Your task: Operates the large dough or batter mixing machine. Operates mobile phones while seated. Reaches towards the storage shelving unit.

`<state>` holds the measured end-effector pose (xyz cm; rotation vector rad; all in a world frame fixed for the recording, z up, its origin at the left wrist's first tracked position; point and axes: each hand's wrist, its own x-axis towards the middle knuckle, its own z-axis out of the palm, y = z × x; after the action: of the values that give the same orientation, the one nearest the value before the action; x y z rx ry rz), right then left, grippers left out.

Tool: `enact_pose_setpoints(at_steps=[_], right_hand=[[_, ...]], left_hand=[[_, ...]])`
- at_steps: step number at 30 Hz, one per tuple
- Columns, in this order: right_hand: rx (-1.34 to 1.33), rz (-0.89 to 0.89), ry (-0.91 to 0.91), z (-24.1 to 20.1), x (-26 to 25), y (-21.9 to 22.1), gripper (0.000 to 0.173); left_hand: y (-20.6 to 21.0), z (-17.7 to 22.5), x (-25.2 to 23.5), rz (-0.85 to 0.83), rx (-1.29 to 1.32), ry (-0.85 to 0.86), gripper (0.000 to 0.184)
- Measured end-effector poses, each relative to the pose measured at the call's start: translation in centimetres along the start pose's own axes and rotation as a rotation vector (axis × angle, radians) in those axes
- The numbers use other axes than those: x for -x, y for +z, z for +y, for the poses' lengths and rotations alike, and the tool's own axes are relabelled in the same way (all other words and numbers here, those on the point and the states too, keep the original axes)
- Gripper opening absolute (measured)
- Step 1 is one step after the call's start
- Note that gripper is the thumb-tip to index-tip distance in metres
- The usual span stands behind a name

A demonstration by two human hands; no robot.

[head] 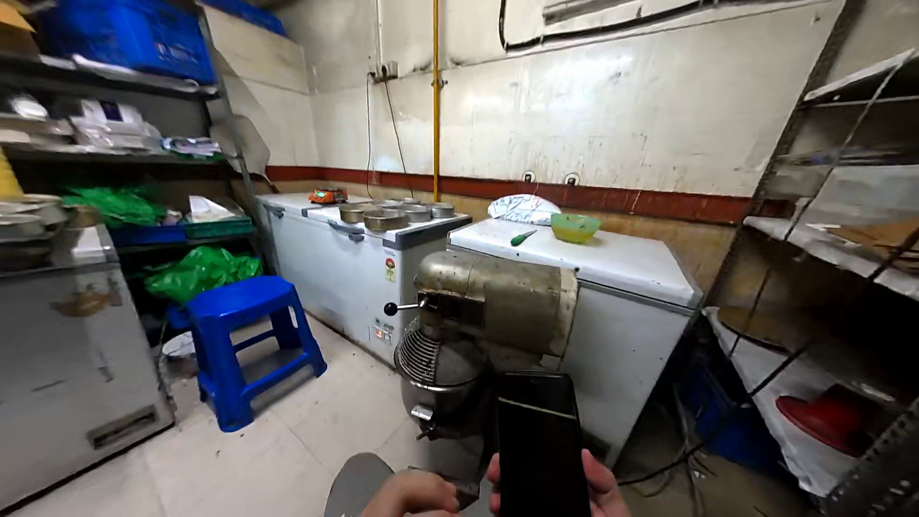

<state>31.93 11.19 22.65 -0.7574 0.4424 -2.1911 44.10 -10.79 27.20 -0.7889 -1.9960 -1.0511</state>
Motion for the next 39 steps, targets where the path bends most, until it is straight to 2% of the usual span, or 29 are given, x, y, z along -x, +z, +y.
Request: enact_pose_setpoints(at_steps=[3,7,9,11,14,17,20,23,27,31,32,34,37,39], right_hand=[[-0.043,-0.057,-0.028,0.2,-0.3,-0.7,0.067],[-0.068,-0.115,-0.003,0.2,-0.4,-0.2,0.065],[-0.045,-0.104,0.024,0.4,-0.1,0.3,0.064],[0.000,-0.078,0.028,0.4,0.1,0.6,0.062],[0.136,0.085,-0.025,0.4,0.3,1.2,0.056],[0.344,0.273,-0.096,0.6,0.3,1.6,0.051],[0.492,0.320,-0.113,0.7,0.0,1.5,0.048],[0.626,0.299,-0.105,0.8,-0.3,0.4,0.046],[0.806,0.302,-0.095,0.2,-0.5,-0.3,0.048],[1.221,0.219,-0.041,-1.0,-0.3,-1.2,0.037],[1.259,0.193,-0.006,-1.1,-0.2,-1.1,0.038],[1.285,0.142,0.032,-1.2,0.0,-1.0,0.051],[1.411,0.106,0.022,-0.9,0.0,-1.2,0.062],[1.483,0.120,-0.050,-0.7,-0.1,-1.4,0.049]], left_hand=[[1.3,-2.0,0.0,0.032,0.097,-0.111,0.040],[3.4,-2.8,0.4,0.002,0.252,-0.342,0.071],[3.9,-2.3,-0.1,-0.011,0.386,-0.484,0.080],[4.4,-2.0,-0.4,-0.016,0.637,-0.640,0.077],[5.0,-1.5,-0.6,-0.023,1.047,-0.855,0.074],[5.6,-1.1,-0.1,0.025,1.290,-0.958,0.069],[5.9,-1.2,0.4,0.103,1.414,-1.016,0.062],[5.9,-0.8,0.8,0.178,1.446,-1.082,0.063],[6.3,-1.2,1.1,0.225,1.450,-1.086,0.063],[6.2,-1.8,1.3,0.288,1.394,-1.087,0.054],[6.1,-1.7,1.3,0.307,1.367,-1.079,0.052],[5.9,-1.4,1.0,0.324,1.288,-1.053,0.048],[5.8,-0.7,0.5,0.334,1.153,-1.001,0.046],[5.7,-0.5,0.5,0.330,1.127,-0.964,0.044]])
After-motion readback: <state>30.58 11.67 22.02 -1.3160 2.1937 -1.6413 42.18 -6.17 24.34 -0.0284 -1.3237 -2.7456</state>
